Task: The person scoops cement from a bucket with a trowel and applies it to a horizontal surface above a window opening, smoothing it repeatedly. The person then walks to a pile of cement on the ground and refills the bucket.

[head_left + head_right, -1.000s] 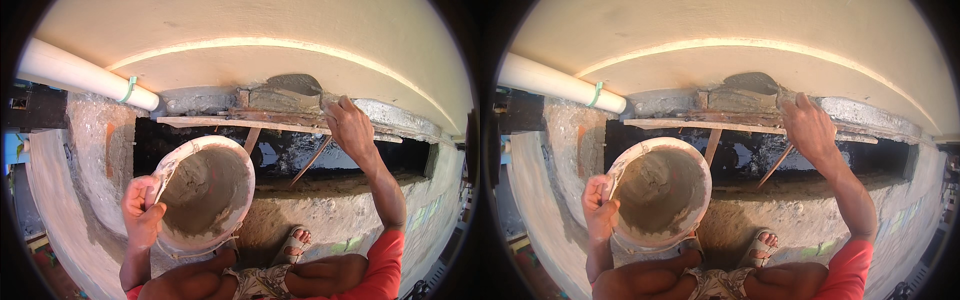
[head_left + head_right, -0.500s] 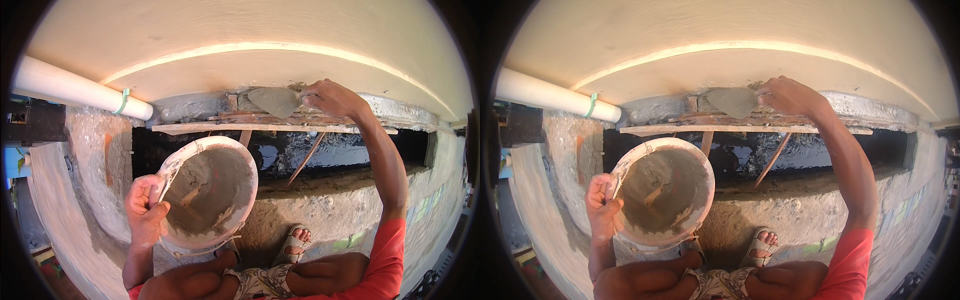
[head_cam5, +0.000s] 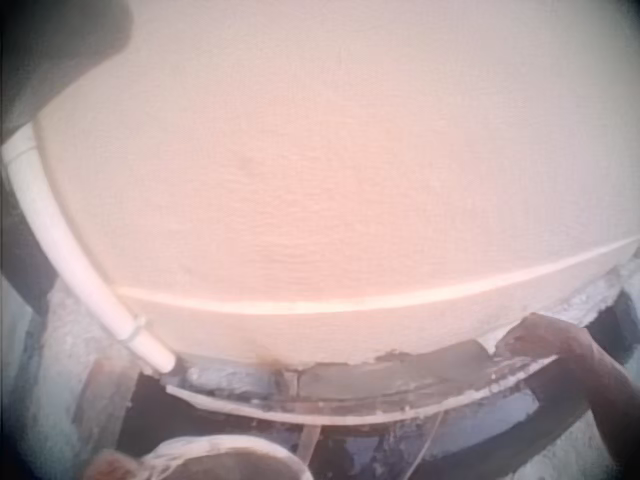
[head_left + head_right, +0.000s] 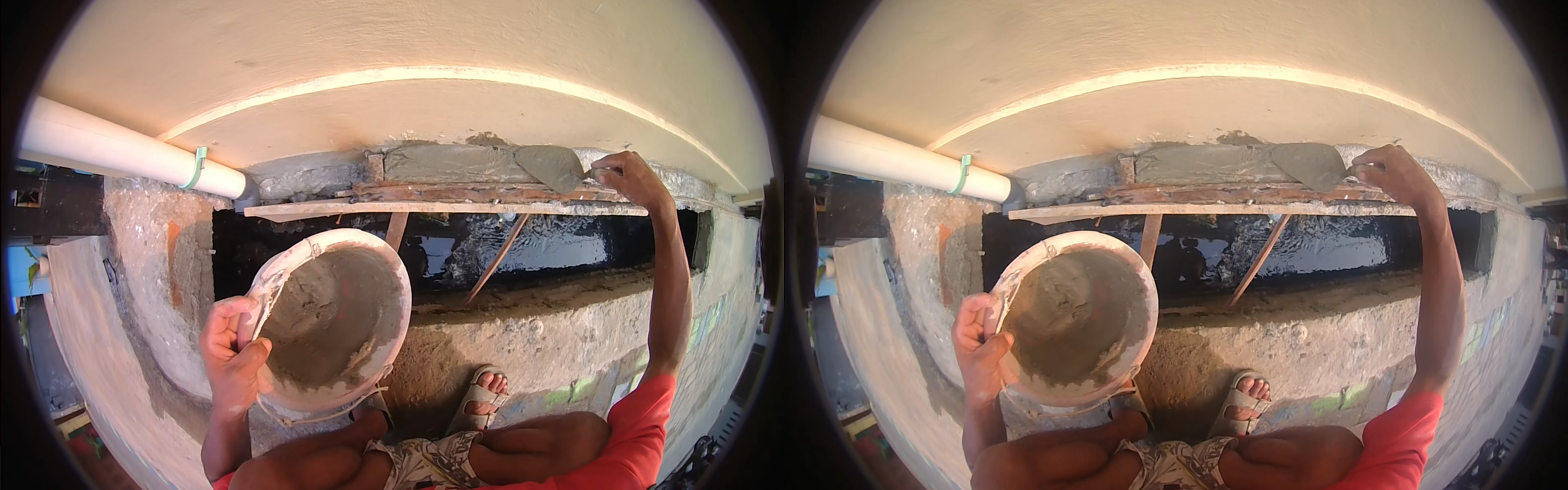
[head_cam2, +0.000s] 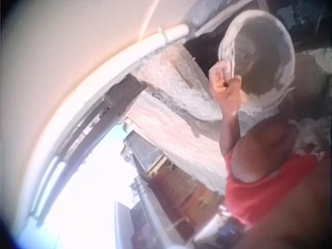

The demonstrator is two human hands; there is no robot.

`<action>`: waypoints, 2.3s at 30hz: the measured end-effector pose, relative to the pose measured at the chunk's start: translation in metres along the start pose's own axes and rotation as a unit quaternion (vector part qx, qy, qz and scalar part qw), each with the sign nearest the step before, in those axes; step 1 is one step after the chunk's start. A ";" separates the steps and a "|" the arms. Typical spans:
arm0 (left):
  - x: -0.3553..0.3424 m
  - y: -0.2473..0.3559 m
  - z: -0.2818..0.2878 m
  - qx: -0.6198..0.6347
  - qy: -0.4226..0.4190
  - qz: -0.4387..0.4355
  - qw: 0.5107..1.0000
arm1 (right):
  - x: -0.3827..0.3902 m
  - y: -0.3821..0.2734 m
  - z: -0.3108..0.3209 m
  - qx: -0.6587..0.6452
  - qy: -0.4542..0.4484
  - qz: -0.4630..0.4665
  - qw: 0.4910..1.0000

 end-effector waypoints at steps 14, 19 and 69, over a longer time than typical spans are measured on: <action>-0.003 0.002 -0.002 0.031 -0.031 -0.009 0.999 | -0.011 -0.153 -0.082 0.150 0.197 0.173 0.953; -0.004 -0.001 -0.001 0.013 -0.030 -0.010 0.999 | -0.022 -0.176 -0.119 0.265 0.168 0.173 0.933; -0.011 0.004 -0.016 0.008 -0.031 0.007 0.999 | 0.004 -0.140 -0.098 0.139 0.184 0.126 0.965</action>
Point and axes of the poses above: each hand's wrist, its own x-axis away from the middle knuckle, its own z-axis out of the back of the hand, y = z × x, the point moved 3 cm from there along -x, towards the middle knuckle, and after that the axes turned 3 degrees about x, right-handed, at the moved point
